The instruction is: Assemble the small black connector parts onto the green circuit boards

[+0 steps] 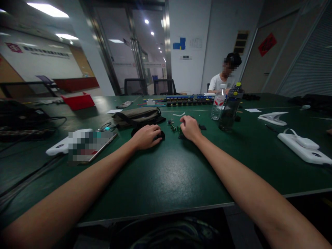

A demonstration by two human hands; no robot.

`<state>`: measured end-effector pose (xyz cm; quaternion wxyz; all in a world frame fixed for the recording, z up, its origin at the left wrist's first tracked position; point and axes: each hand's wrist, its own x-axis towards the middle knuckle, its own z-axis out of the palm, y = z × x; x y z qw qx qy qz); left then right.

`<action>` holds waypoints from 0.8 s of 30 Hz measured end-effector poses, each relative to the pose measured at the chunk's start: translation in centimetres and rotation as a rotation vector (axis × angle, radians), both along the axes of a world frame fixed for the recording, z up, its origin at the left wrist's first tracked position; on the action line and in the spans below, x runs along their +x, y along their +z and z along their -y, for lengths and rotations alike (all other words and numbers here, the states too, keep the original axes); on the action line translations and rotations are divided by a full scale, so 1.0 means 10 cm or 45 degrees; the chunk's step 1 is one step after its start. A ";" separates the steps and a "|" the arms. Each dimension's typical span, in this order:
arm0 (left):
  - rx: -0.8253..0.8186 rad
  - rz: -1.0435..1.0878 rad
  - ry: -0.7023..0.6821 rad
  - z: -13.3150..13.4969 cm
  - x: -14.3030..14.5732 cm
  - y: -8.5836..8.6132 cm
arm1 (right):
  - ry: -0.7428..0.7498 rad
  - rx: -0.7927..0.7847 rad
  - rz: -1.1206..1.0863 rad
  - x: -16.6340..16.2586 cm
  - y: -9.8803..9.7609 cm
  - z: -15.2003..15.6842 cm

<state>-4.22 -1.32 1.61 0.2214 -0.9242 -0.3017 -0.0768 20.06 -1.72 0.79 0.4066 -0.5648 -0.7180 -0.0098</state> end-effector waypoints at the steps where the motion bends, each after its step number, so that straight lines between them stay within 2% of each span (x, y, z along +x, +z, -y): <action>1: 0.010 0.003 0.032 -0.01 -0.01 0.00 | -0.026 0.015 0.073 0.09 0.00 -0.05; 6: 0.056 0.002 0.180 -0.03 -0.03 0.01 | -0.060 -0.160 0.366 0.34 -0.08 -0.24; 12: 0.057 0.014 0.260 -0.03 -0.03 0.01 | -0.105 -0.383 0.540 0.36 -0.15 -0.36; 16: 0.045 0.020 0.290 -0.03 -0.03 0.01 | -0.127 -0.383 0.607 0.38 -0.14 -0.37; 20: 0.050 0.010 0.296 -0.01 -0.04 0.02 | -0.226 -0.363 0.680 0.40 -0.09 -0.33; 24: 0.046 0.018 0.295 -0.01 -0.04 0.02 | -0.339 -0.263 0.598 0.41 -0.06 -0.30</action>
